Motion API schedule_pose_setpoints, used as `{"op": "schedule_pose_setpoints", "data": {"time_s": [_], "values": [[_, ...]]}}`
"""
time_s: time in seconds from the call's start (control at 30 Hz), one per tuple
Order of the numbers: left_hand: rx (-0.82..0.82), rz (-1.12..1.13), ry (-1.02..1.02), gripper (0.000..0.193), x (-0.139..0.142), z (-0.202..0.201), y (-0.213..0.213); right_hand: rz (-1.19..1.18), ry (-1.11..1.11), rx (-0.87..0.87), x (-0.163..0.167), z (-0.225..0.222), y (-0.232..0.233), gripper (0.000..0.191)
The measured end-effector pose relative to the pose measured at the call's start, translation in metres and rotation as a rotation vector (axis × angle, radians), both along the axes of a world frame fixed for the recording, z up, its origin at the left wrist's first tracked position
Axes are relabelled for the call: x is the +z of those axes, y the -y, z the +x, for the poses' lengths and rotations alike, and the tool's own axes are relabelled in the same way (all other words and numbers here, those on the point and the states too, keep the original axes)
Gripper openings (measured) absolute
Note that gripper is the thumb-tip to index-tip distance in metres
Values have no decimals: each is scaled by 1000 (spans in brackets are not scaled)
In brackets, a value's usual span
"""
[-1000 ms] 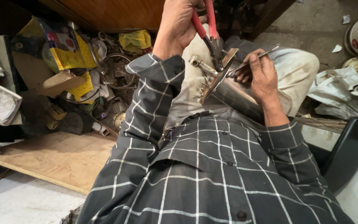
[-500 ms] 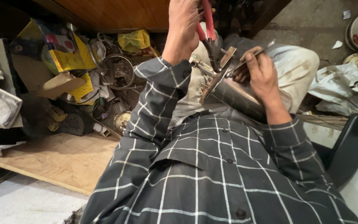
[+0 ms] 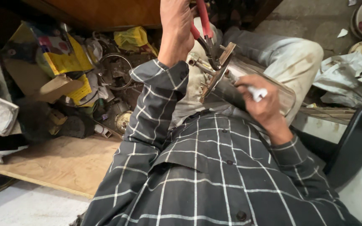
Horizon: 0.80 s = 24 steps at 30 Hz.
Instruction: The person sits on the floor and uses pliers and a wrench to adjust and tighten components on a cylindrical metal appliance. They rotate the device, manipulate small parts, and inspect the assembly throughout the clip.
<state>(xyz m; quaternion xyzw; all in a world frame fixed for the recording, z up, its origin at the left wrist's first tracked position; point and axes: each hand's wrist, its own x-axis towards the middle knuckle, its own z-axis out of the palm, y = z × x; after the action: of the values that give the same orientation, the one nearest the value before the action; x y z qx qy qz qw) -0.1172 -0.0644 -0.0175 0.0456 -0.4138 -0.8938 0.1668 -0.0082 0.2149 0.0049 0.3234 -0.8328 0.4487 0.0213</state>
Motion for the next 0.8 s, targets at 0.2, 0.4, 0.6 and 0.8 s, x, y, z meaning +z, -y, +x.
{"op": "schedule_pose_setpoints", "data": {"time_s": [0.2,0.4,0.6,0.8], "values": [[-10,-29,-53,26,-11,-4,-2,224,-382,150,7,12,17,24],[5,-15,-80,27,-16,-5,-2,234,-334,108,16,16,24,23],[-45,13,-69,28,-13,-1,-3,371,-417,126,27,20,38,20],[-58,20,-55,29,-2,6,-4,334,-331,131,30,16,36,18]]}}
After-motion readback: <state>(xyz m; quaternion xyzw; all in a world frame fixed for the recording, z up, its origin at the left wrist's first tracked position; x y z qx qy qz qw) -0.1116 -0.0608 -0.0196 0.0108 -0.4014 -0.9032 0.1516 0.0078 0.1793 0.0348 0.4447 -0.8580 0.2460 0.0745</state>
